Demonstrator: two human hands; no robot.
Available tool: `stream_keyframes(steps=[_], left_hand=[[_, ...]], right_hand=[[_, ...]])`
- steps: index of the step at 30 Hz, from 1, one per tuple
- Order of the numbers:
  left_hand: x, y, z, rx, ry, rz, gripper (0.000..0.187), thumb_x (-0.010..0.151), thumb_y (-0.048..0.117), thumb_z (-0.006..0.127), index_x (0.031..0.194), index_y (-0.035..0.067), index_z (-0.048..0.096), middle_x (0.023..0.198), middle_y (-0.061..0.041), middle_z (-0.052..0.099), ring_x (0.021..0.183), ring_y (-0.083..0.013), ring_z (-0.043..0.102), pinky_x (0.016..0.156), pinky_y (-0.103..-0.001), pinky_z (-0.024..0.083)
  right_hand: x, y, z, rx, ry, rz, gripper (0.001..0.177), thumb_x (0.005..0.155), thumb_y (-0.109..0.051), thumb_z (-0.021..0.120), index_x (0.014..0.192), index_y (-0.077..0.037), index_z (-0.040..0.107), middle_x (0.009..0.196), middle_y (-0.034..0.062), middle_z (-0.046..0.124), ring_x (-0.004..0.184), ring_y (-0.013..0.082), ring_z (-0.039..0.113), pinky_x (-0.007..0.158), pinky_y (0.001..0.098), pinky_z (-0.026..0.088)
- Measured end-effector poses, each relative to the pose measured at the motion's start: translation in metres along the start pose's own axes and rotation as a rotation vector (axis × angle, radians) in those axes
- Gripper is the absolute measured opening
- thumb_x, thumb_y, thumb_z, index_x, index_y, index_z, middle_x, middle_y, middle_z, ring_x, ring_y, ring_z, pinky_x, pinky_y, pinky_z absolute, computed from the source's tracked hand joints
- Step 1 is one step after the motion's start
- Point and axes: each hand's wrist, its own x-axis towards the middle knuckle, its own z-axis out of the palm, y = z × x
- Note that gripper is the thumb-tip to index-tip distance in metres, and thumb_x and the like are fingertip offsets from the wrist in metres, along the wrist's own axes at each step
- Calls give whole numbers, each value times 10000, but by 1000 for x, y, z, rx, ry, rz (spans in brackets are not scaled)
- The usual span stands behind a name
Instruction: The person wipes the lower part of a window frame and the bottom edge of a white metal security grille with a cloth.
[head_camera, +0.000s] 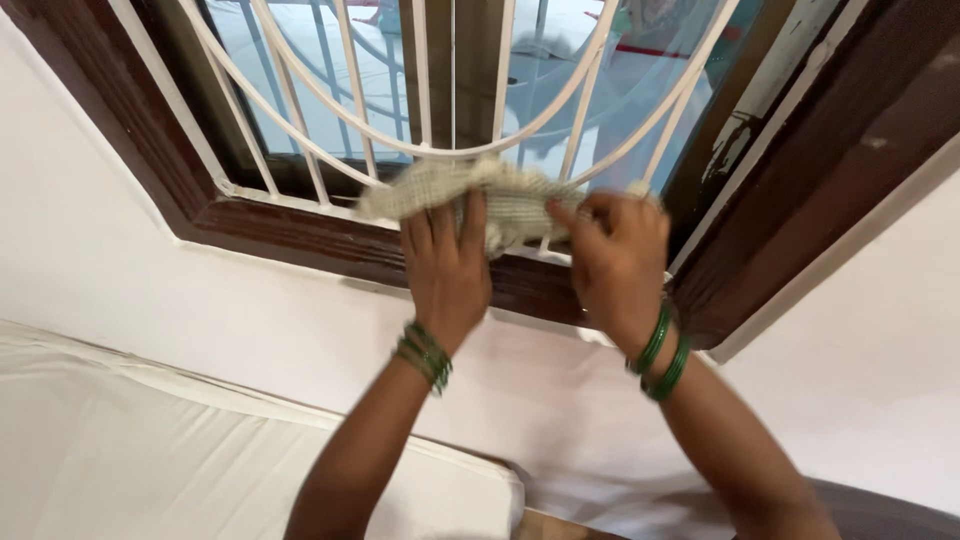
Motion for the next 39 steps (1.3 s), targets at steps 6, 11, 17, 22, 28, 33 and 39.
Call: stream_keyframes(steps=[6,11,17,22,28,33,39], left_hand=[[90,-38,29,118,206,81,611,1171,153,610,1643,296,250,1695,-189,186,1578,-411,158,1320,-582,203],[83,-53,52,82,73,57,703,1080,73,628,1667,294,310,1749,-137,186,1637,-383,155,1363,-582,233],[45,-59,55,-7,40,20,587,1015,82,649,1569,142,467,1621,-185,396,1511,-451,344,1259,-609,316],[18,-68,50,4,61,50,493,960,65,677,1427,44,521,1489,-242,517,1402,-502,452,1211,-603,349],[-28,-73,32,-54,-93,12,628,750,32,672,1366,-43,575,1361,-286,559,1338,-526,474,1158,-622,365],[-67,-74,29,56,-219,-99,403,933,14,636,1334,20,589,1378,-256,577,1389,-494,478,1221,-564,366],[-94,-56,2,-34,-273,-74,465,907,95,624,1355,-24,580,1346,-297,573,1321,-518,484,1158,-578,359]], right_hand=[[77,33,11,-179,188,-59,372,986,58,678,1249,-191,764,1132,67,648,1002,237,548,871,384,417],[84,37,44,-215,209,-35,280,1004,2,709,1167,-220,762,1119,56,635,1004,243,555,859,391,419],[50,11,57,-99,100,1,322,955,30,684,1207,-157,758,1091,71,620,1023,266,559,896,428,403],[26,-7,74,-51,16,-7,342,856,6,693,1149,-154,771,1068,52,622,975,256,548,887,441,383],[1,-21,82,20,-47,-11,408,835,44,656,1166,-163,774,1117,53,635,1019,254,555,893,432,372],[-30,-33,89,65,-181,2,444,798,55,641,1169,-148,776,1101,74,638,1007,274,555,882,429,389],[-54,-42,67,102,-316,74,402,804,5,664,1161,-148,769,1059,64,644,986,277,572,860,439,407]])
